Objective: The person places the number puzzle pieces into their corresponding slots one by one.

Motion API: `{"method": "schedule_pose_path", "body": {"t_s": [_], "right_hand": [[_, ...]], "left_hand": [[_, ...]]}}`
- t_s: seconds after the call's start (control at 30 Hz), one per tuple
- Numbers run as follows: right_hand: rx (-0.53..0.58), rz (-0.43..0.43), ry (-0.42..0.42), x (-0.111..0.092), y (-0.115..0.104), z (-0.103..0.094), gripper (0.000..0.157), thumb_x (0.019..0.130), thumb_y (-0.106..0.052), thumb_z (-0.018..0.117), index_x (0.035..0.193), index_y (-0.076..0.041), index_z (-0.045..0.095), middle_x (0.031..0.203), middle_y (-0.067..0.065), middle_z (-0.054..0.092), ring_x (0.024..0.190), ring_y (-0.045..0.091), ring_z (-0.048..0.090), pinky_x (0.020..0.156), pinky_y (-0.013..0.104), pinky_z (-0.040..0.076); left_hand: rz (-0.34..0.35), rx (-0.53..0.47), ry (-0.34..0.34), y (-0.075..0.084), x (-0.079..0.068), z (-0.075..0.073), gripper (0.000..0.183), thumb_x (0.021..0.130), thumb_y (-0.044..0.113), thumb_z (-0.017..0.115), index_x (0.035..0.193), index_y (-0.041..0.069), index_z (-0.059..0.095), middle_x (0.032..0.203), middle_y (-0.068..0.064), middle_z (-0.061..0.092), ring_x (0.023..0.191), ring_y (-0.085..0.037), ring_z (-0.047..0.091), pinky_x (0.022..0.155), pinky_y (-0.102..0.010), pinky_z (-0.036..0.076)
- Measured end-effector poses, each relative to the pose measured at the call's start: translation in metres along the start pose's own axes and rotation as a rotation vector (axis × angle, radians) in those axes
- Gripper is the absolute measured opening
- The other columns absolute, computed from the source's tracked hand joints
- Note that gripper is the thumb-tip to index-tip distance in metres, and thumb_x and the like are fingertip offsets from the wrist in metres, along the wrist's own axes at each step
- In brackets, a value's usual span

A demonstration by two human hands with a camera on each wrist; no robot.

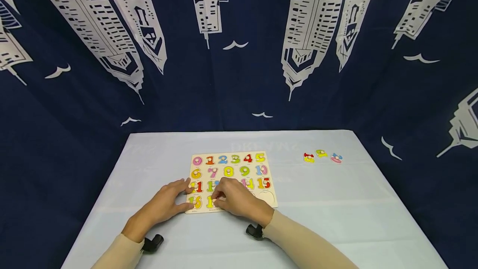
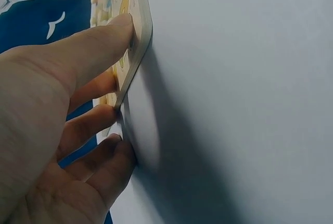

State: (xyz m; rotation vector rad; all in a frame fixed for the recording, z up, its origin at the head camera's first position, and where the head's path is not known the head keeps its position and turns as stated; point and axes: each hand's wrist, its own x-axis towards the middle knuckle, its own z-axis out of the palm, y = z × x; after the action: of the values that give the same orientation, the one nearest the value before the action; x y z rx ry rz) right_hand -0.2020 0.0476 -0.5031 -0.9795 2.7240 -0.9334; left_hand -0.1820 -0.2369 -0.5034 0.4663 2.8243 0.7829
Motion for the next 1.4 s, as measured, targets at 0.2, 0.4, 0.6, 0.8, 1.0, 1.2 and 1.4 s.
{"method": "schedule_pose_path", "body": {"t_s": [0.2,0.4,0.6,0.8,1.0,1.2,1.4], "right_hand": [[0.019,-0.009,0.014,-0.01,0.011,-0.012,0.023,0.101,-0.014,0.093,0.123,-0.009,0.089,0.116,0.005,0.084,0.103,0.017,0.076,0.091,0.024,0.063],[0.048,0.022,0.094,-0.023,0.032,-0.034,0.02,0.101,-0.009,0.09,0.121,-0.008,0.089,0.111,0.007,0.081,0.096,0.023,0.072,0.085,0.025,0.058],[0.02,0.076,0.191,-0.035,0.063,-0.058,0.021,0.101,-0.01,0.091,0.122,-0.01,0.089,0.114,0.007,0.082,0.097,0.023,0.074,0.09,0.03,0.059],[-0.027,0.178,0.29,-0.049,0.104,-0.087,0.023,0.099,-0.01,0.094,0.122,-0.01,0.089,0.118,0.007,0.082,0.102,0.021,0.077,0.09,0.037,0.064],[-0.098,0.271,0.39,-0.064,0.15,-0.117,0.026,0.099,-0.012,0.093,0.125,-0.008,0.089,0.122,0.013,0.083,0.098,0.023,0.077,0.085,0.037,0.061],[-0.1,0.345,0.42,-0.085,0.191,-0.148,0.036,0.1,-0.015,0.094,0.133,-0.005,0.086,0.122,0.021,0.078,0.091,0.021,0.072,0.079,0.032,0.055],[-0.055,0.444,0.404,-0.101,0.218,-0.169,0.046,0.098,-0.026,0.098,0.136,-0.005,0.083,0.128,0.024,0.077,0.099,0.026,0.078,0.083,0.03,0.055]], "left_hand": [[-0.026,-0.013,0.004,0.0,-0.001,0.002,0.064,0.099,0.039,0.096,0.151,0.009,0.077,0.176,-0.021,0.059,0.168,-0.052,0.049,0.136,-0.075,0.04],[-0.023,-0.011,0.015,0.0,-0.001,0.001,0.064,0.099,0.036,0.096,0.152,0.007,0.076,0.176,-0.021,0.059,0.169,-0.052,0.048,0.137,-0.074,0.039],[-0.039,-0.017,0.009,0.0,-0.001,0.0,0.063,0.099,0.036,0.096,0.152,0.008,0.077,0.177,-0.019,0.058,0.169,-0.051,0.048,0.138,-0.074,0.039],[-0.019,-0.024,0.01,0.002,-0.002,-0.001,0.062,0.098,0.037,0.097,0.149,0.009,0.079,0.176,-0.02,0.059,0.168,-0.051,0.05,0.137,-0.074,0.04],[-0.011,-0.035,0.007,0.0,-0.003,-0.001,0.058,0.097,0.037,0.097,0.146,0.01,0.08,0.177,-0.019,0.059,0.168,-0.051,0.05,0.137,-0.073,0.041],[-0.01,-0.047,0.01,-0.002,-0.003,0.001,0.058,0.098,0.038,0.097,0.146,0.011,0.081,0.178,-0.016,0.058,0.169,-0.05,0.05,0.137,-0.073,0.04],[-0.002,-0.037,0.018,-0.003,-0.003,-0.001,0.056,0.098,0.038,0.097,0.145,0.011,0.081,0.178,-0.016,0.058,0.168,-0.049,0.05,0.136,-0.072,0.041]]}}
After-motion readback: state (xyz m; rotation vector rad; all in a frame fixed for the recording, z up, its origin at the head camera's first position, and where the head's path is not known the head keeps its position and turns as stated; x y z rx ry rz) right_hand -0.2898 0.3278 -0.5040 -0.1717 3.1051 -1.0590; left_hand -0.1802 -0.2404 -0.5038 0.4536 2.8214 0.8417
